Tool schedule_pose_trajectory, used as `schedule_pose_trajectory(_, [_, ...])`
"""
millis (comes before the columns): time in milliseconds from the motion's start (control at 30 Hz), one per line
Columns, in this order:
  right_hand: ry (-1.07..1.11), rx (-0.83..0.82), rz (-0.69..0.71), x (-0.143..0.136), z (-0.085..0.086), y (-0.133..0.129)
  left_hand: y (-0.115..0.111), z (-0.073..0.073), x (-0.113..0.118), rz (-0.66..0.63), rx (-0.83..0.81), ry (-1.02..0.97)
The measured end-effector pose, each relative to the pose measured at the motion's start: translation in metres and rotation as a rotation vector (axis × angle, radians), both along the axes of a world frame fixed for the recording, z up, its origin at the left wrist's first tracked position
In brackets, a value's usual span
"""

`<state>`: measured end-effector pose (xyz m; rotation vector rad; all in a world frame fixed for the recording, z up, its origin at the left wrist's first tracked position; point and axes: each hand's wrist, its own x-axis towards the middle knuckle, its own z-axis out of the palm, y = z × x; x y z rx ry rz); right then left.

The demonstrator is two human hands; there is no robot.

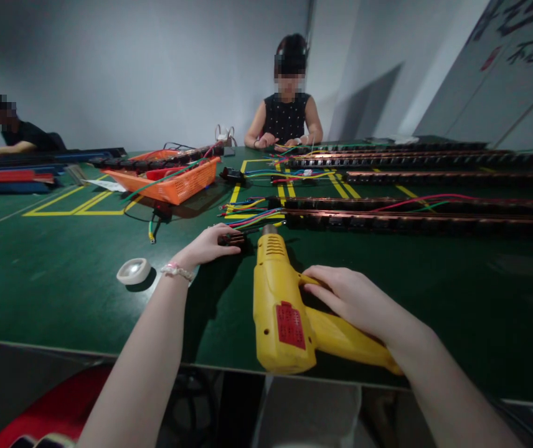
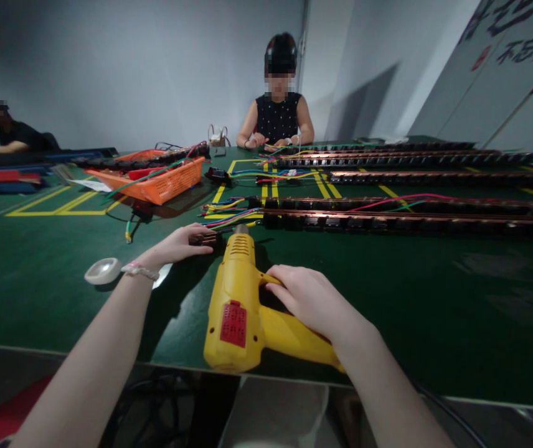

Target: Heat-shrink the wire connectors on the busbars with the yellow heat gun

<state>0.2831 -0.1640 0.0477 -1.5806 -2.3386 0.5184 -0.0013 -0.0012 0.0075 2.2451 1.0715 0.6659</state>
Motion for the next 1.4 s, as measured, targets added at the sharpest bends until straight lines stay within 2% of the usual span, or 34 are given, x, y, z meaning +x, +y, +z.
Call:
schedule_pose_trajectory(167, [-0.014,-0.048,-0.098,0.026,-0.003,0.001,0.000,0.001,-0.001,0.003,-0.010,0.016])
schedule_pose_trajectory(300, [-0.012,-0.071,-0.140,0.036,-0.004,0.001,0.000,0.002,-0.001,0.005,-0.007,0.033])
schedule_pose_trajectory(567, [-0.048,-0.059,-0.214,0.028,-0.001,-0.004,-0.003,0.004,0.001,0.015,0.012,0.047])
schedule_pose_trajectory(867, [-0.063,-0.040,-0.227,0.025,0.000,-0.004,-0.003,0.005,0.006,0.006,0.027,0.034])
schedule_pose_trajectory(1033, [-0.090,-0.007,-0.205,0.008,0.001,-0.006,-0.002,0.005,0.006,0.017,0.058,0.066])
schedule_pose_trajectory(1200, [-0.078,0.046,-0.099,-0.023,0.000,-0.005,0.001,0.002,0.004,-0.020,0.098,0.073])
schedule_pose_trajectory(1400, [-0.039,0.061,-0.024,-0.042,-0.001,-0.006,0.001,-0.001,0.003,-0.044,0.027,-0.021])
